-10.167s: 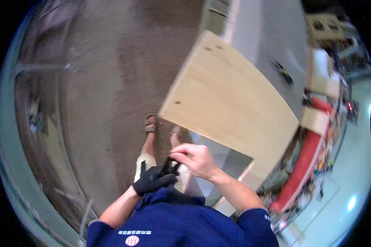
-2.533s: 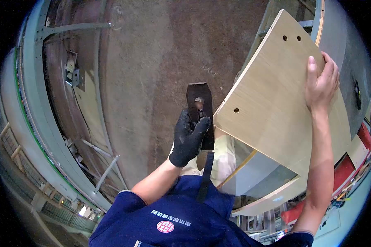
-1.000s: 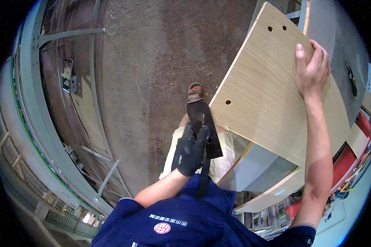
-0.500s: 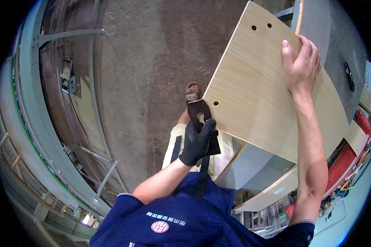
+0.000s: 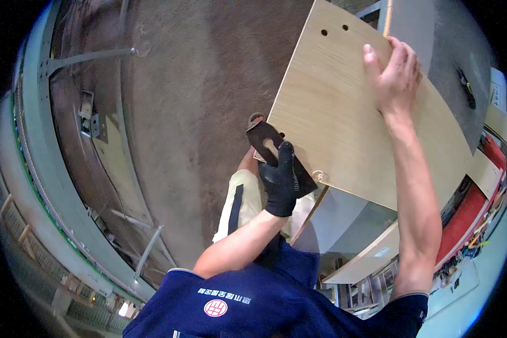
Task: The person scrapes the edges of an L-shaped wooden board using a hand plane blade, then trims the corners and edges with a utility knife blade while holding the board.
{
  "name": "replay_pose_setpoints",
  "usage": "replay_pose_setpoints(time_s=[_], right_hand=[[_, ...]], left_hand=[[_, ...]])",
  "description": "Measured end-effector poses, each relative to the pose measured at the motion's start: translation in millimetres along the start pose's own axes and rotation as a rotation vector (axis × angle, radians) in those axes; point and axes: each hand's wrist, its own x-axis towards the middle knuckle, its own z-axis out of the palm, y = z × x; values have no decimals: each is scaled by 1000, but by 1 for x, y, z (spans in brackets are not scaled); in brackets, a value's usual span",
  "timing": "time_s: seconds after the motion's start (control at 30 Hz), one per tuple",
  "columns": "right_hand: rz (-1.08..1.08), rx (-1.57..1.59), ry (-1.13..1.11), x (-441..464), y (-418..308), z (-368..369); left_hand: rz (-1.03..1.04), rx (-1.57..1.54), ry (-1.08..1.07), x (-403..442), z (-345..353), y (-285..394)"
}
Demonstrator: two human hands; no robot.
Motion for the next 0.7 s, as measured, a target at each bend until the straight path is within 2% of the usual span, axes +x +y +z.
replay_pose_setpoints(time_s=[0.03,0.1,0.2,0.27,0.3,0.33,0.4,0.43,0.5,0.57,0.6,0.7], right_hand=[[-4,-11,-3,0,0,-2],[-17,-27,-11,0,-3,-3],[-121,67,28,-1,-20,-1],[-172,186,29,-6,-28,-9],[-183,263,21,-11,-31,-15],[-198,341,21,-14,-31,-22],[-108,337,-7,-42,-13,-33],[-70,337,-20,-59,-2,-38],[54,227,-78,-99,18,-59],[231,104,-106,-143,43,-72],[259,89,-86,-166,57,-77],[246,-27,-97,-177,74,-79]], left_hand=[[-109,-8,20,1,-2,-2],[11,-32,-42,2,-7,-1],[-80,374,-74,3,-37,11],[15,258,78,7,-43,17],[126,176,71,12,-56,16],[80,125,87,16,-68,22],[-1,58,96,23,-96,24],[-54,286,-9,25,-122,28],[-34,-132,32,27,-129,14],[-67,-125,87,18,-128,18],[-84,-123,125,12,-131,19],[-48,-39,35,15,-152,3]])
